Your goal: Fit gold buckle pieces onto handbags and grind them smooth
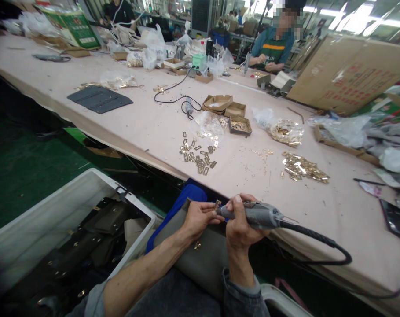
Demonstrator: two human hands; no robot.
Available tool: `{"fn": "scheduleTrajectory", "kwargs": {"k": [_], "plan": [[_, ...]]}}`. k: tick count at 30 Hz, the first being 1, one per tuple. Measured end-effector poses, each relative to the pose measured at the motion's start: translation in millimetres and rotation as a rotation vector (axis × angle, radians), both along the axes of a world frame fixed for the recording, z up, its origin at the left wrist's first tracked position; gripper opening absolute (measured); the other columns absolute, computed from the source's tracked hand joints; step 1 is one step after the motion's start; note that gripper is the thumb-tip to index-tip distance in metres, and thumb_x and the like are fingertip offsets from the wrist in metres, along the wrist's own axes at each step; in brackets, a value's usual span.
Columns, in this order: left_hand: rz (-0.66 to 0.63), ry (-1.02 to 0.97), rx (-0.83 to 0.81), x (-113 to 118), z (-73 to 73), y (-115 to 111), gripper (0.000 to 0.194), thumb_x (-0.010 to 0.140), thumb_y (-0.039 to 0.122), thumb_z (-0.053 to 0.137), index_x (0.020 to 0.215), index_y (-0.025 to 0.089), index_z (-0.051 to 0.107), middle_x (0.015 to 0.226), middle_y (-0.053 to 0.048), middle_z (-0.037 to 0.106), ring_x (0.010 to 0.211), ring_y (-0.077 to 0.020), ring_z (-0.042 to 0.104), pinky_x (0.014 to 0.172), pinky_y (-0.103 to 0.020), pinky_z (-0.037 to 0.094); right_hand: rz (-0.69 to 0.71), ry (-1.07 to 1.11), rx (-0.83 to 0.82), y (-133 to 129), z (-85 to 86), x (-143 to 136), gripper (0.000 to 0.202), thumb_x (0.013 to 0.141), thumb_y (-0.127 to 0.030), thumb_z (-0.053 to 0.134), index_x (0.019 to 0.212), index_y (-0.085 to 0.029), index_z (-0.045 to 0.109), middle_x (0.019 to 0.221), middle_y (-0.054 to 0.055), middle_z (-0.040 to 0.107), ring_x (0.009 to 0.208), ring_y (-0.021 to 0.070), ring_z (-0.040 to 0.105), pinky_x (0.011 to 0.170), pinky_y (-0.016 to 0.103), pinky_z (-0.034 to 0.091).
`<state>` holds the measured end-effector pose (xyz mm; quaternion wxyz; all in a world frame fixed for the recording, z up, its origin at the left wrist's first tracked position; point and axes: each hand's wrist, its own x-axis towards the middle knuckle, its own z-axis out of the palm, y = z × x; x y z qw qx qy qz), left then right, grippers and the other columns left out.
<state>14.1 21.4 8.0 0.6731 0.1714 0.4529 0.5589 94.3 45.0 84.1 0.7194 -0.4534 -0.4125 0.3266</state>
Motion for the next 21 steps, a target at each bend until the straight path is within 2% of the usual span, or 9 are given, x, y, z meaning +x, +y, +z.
{"fn": "scheduleTrajectory", "kwargs": {"k": [4,14,21], "plan": [[0.005,0.018,-0.013,1.0,-1.2,0.8,0.019,0.079,0.008,0.078,0.096,0.000,0.076,0.081,-0.016,0.076,0.066,-0.0223,0.076,0.056,-0.020,0.061,-0.031,-0.014,-0.024,0.2,1.0,-0.1,0.016,0.084,-0.026,0.074,0.088,-0.018,0.062,0.066,-0.003,0.057,0.051,0.0129,0.055,0.053,0.032,0.052],[0.008,0.014,-0.046,1.0,4.3,1.3,0.015,0.082,-0.001,0.068,0.095,-0.001,0.075,0.081,-0.017,0.075,0.062,-0.0202,0.075,0.054,-0.020,0.061,-0.043,0.046,0.009,-3.1,9.3,3.7,0.012,0.083,-0.017,0.074,0.083,-0.016,0.061,0.065,-0.003,0.057,0.050,0.0121,0.054,0.054,0.031,0.050],[0.025,0.004,-0.054,2.0,1.5,1.3,0.016,0.080,-0.002,0.066,0.095,-0.001,0.074,0.084,-0.018,0.076,0.063,-0.0215,0.076,0.053,-0.020,0.061,-0.033,-0.006,0.009,-4.9,5.7,4.2,0.015,0.085,-0.025,0.073,0.084,-0.016,0.061,0.066,-0.003,0.055,0.049,0.0119,0.054,0.053,0.030,0.051]]}}
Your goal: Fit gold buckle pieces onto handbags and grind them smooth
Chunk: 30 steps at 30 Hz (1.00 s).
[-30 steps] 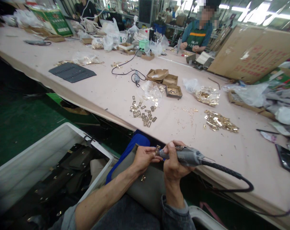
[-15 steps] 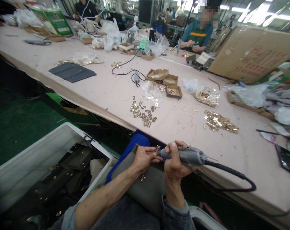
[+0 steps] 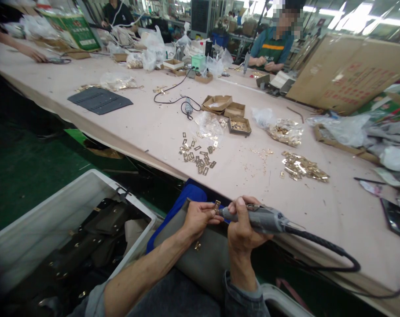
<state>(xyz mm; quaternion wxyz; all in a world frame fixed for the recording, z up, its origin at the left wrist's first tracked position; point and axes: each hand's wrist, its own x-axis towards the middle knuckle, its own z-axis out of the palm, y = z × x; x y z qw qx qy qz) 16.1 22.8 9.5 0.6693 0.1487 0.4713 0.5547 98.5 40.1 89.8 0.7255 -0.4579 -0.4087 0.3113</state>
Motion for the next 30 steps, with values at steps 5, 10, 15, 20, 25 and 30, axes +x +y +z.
{"fn": "scheduleTrajectory", "kwargs": {"k": [5,10,15,20,25,30], "plan": [[-0.006,-0.001,0.005,-0.2,0.3,-1.0,0.016,0.080,0.002,0.070,0.095,-0.001,0.076,0.086,-0.019,0.077,0.066,-0.0223,0.077,0.055,-0.020,0.061,0.000,0.010,-0.006,1.4,-0.6,2.9,0.017,0.083,-0.026,0.074,0.084,-0.017,0.060,0.067,-0.003,0.055,0.049,0.0117,0.053,0.051,0.031,0.051],[-0.011,0.013,0.009,0.1,0.7,-0.1,0.016,0.080,0.003,0.070,0.094,0.000,0.077,0.087,-0.019,0.077,0.066,-0.0220,0.077,0.054,-0.020,0.061,0.017,0.053,-0.007,1.0,1.5,4.2,0.014,0.083,-0.021,0.073,0.083,-0.016,0.061,0.066,-0.003,0.055,0.050,0.0112,0.054,0.053,0.030,0.051],[-0.015,0.019,0.012,0.0,2.3,0.3,0.017,0.080,0.002,0.065,0.093,0.000,0.076,0.086,-0.019,0.076,0.066,-0.0218,0.076,0.053,-0.019,0.060,0.015,0.059,0.024,-0.1,2.0,2.5,0.011,0.084,-0.019,0.072,0.083,-0.016,0.062,0.064,-0.003,0.055,0.050,0.0112,0.053,0.055,0.030,0.050],[-0.026,0.019,0.022,-0.9,4.9,-0.3,0.017,0.080,0.003,0.067,0.093,0.000,0.077,0.085,-0.019,0.076,0.066,-0.0209,0.076,0.056,-0.019,0.061,0.050,0.041,0.003,0.2,1.2,3.3,0.014,0.083,-0.024,0.072,0.081,-0.016,0.061,0.062,-0.003,0.055,0.049,0.0123,0.054,0.053,0.030,0.049],[-0.033,0.027,0.027,-1.0,6.9,-0.3,0.017,0.080,0.005,0.066,0.092,0.001,0.078,0.085,-0.018,0.076,0.064,-0.0199,0.075,0.056,-0.020,0.060,0.039,0.045,0.008,0.3,1.8,2.4,0.015,0.082,-0.026,0.073,0.083,-0.016,0.061,0.062,-0.003,0.056,0.049,0.0128,0.054,0.053,0.032,0.049],[-0.037,0.046,0.018,-0.3,8.4,0.1,0.019,0.080,0.002,0.062,0.091,0.001,0.078,0.084,-0.017,0.076,0.064,-0.0196,0.075,0.055,-0.019,0.060,0.059,0.054,0.017,-0.2,1.8,0.9,0.015,0.082,-0.025,0.073,0.082,-0.016,0.061,0.063,-0.003,0.055,0.049,0.0126,0.053,0.054,0.032,0.048]]}}
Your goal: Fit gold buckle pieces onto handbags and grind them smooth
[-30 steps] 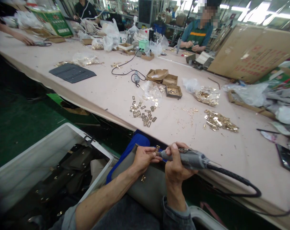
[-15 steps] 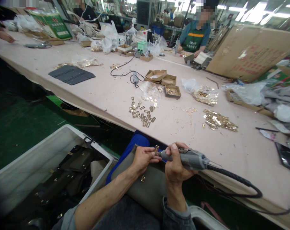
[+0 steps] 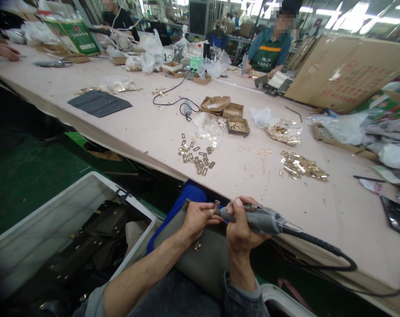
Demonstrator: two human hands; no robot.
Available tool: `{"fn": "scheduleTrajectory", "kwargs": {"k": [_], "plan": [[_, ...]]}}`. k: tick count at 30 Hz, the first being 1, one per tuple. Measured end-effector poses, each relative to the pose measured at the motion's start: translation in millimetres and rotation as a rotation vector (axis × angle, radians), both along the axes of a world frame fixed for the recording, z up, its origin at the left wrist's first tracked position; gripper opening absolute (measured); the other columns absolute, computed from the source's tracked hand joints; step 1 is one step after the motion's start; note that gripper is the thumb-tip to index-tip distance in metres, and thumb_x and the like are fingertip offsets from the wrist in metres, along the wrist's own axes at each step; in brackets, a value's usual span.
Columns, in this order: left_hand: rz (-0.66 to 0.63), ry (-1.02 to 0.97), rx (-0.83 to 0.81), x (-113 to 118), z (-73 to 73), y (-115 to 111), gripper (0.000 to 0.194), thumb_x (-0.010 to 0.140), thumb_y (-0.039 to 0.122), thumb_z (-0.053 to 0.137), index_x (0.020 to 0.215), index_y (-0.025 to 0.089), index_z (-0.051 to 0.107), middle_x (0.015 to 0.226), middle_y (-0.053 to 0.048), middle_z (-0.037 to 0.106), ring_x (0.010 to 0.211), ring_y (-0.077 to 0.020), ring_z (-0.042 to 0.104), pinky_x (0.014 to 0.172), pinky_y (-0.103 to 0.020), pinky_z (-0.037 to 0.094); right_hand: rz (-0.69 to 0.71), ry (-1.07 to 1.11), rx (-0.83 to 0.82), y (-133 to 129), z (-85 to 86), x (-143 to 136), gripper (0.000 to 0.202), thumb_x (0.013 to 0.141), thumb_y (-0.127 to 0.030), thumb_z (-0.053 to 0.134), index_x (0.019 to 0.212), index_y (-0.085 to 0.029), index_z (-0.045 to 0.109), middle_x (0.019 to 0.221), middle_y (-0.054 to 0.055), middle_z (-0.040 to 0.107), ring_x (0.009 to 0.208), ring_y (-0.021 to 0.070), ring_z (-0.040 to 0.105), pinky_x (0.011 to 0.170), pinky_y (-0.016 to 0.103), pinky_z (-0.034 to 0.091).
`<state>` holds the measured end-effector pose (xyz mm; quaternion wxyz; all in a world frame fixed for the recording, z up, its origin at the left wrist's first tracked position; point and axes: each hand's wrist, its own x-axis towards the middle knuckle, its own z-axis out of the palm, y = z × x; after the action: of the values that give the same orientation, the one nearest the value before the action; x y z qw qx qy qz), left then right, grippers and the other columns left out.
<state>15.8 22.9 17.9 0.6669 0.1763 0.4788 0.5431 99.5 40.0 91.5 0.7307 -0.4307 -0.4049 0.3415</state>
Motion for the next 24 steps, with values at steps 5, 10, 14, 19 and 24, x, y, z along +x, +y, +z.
{"fn": "scheduleTrajectory", "kwargs": {"k": [5,10,14,19,24], "plan": [[-0.003,0.012,0.000,0.1,0.3,0.2,0.019,0.080,0.001,0.060,0.089,0.001,0.077,0.082,-0.017,0.076,0.063,-0.0202,0.075,0.054,-0.020,0.060,-0.009,-0.025,0.018,-0.4,-2.4,-2.7,0.015,0.084,-0.024,0.072,0.083,-0.016,0.059,0.063,-0.004,0.055,0.049,0.0127,0.054,0.054,0.031,0.049],[0.003,0.021,0.004,0.1,-1.5,0.3,0.018,0.078,0.003,0.064,0.090,0.001,0.077,0.082,-0.016,0.075,0.065,-0.0213,0.076,0.055,-0.020,0.060,-0.033,-0.071,0.010,-1.5,-5.4,-3.6,0.018,0.085,-0.029,0.072,0.086,-0.016,0.059,0.064,-0.004,0.054,0.049,0.0129,0.055,0.054,0.032,0.051],[0.010,0.033,0.007,0.5,-2.8,0.0,0.018,0.077,0.005,0.067,0.091,0.000,0.077,0.081,-0.016,0.075,0.065,-0.0220,0.076,0.056,-0.022,0.061,-0.020,-0.100,0.005,-2.8,-6.7,-2.9,0.021,0.085,-0.032,0.073,0.088,-0.017,0.059,0.065,-0.004,0.055,0.050,0.0129,0.056,0.056,0.032,0.053],[0.007,0.040,0.005,0.7,-3.0,-0.1,0.022,0.076,0.003,0.060,0.091,0.000,0.077,0.080,-0.016,0.075,0.066,-0.0215,0.076,0.056,-0.021,0.061,-0.024,-0.111,0.021,-2.8,-6.8,-3.5,0.021,0.086,-0.032,0.073,0.088,-0.017,0.059,0.065,-0.004,0.055,0.051,0.0132,0.056,0.055,0.032,0.052],[0.004,0.046,0.007,0.9,-2.7,-0.5,0.026,0.074,0.001,0.056,0.091,0.000,0.077,0.081,-0.016,0.075,0.065,-0.0202,0.075,0.057,-0.021,0.061,-0.006,-0.110,0.006,-3.5,-5.6,-4.4,0.018,0.086,-0.029,0.073,0.087,-0.017,0.060,0.063,-0.003,0.056,0.051,0.0142,0.057,0.054,0.033,0.051]]}}
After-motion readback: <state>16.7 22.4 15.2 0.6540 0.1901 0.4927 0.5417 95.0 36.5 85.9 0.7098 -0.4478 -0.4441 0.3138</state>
